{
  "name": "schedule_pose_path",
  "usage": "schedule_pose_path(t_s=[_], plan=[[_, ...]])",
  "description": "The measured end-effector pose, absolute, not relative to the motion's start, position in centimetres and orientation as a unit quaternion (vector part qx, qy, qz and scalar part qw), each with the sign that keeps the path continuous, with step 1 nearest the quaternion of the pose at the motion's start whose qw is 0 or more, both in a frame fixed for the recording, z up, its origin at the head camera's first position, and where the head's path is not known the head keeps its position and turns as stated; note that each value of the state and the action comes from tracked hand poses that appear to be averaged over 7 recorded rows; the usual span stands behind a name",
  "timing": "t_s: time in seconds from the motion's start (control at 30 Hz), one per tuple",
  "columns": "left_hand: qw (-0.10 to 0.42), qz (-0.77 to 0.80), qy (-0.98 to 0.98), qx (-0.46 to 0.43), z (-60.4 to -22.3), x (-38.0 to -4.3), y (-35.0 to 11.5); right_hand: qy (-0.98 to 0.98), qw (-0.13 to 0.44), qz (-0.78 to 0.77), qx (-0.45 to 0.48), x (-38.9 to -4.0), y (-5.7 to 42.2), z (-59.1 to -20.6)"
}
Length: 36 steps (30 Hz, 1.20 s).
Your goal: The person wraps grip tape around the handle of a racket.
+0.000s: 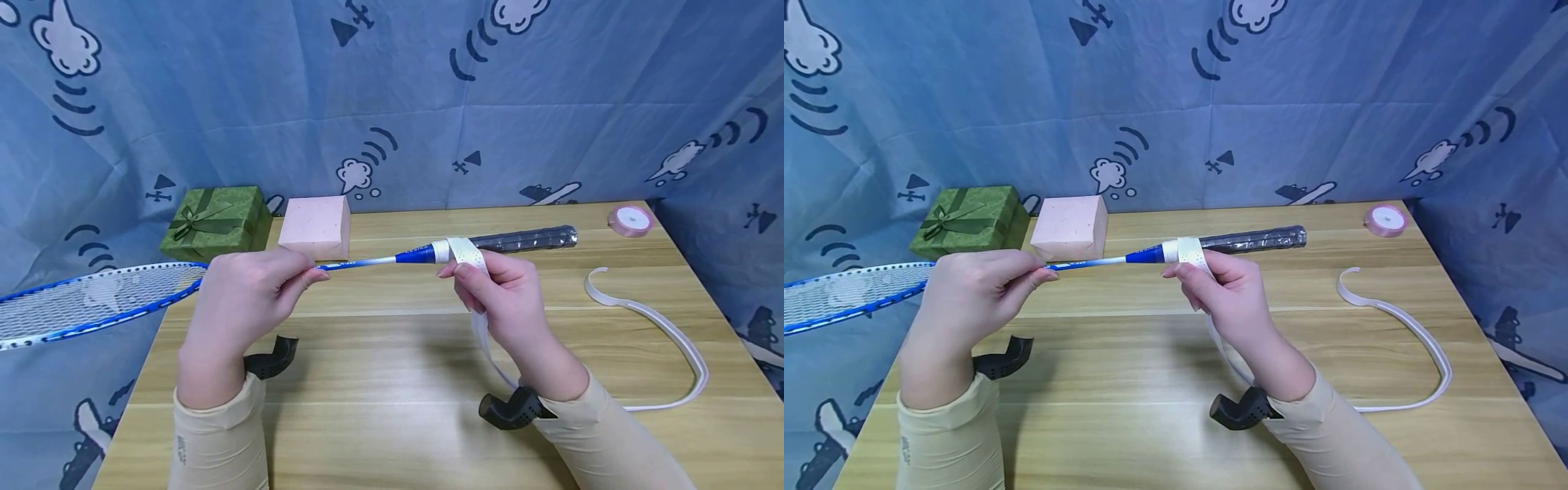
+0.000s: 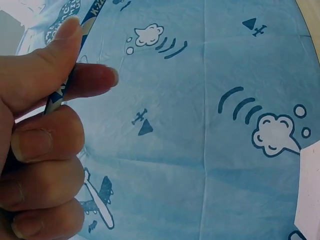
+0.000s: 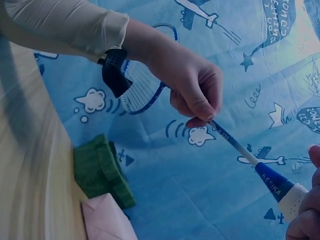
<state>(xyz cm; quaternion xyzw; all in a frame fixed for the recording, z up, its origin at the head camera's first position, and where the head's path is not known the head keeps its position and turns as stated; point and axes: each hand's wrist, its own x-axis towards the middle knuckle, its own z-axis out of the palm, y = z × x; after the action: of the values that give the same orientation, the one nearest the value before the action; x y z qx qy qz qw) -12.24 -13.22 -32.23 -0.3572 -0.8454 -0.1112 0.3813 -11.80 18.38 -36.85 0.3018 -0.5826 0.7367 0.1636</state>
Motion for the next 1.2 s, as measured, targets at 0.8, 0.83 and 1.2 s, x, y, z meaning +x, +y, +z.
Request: schedule_pose_path(t_s=[0.8, 0.83, 1.2], plan=[[0.412, -0.14, -0.836, -0.334, -32.0, -12.1, -14.4, -0.609, 0.151, 0.73, 0.273, -12.9, 18.2, -37.6], [0.412, -0.141, -0.836, -0.335, -32.0, -12.1, -14.4, -0.606, 0.15, 0.733, 0.27, -13.0, 18.2, -37.7], [0.385, -0.168, -0.832, -0.363, -31.9, -12.0, -14.5, -0.481, 0.081, 0.809, 0.328, -14.3, 18.4, -38.4]])
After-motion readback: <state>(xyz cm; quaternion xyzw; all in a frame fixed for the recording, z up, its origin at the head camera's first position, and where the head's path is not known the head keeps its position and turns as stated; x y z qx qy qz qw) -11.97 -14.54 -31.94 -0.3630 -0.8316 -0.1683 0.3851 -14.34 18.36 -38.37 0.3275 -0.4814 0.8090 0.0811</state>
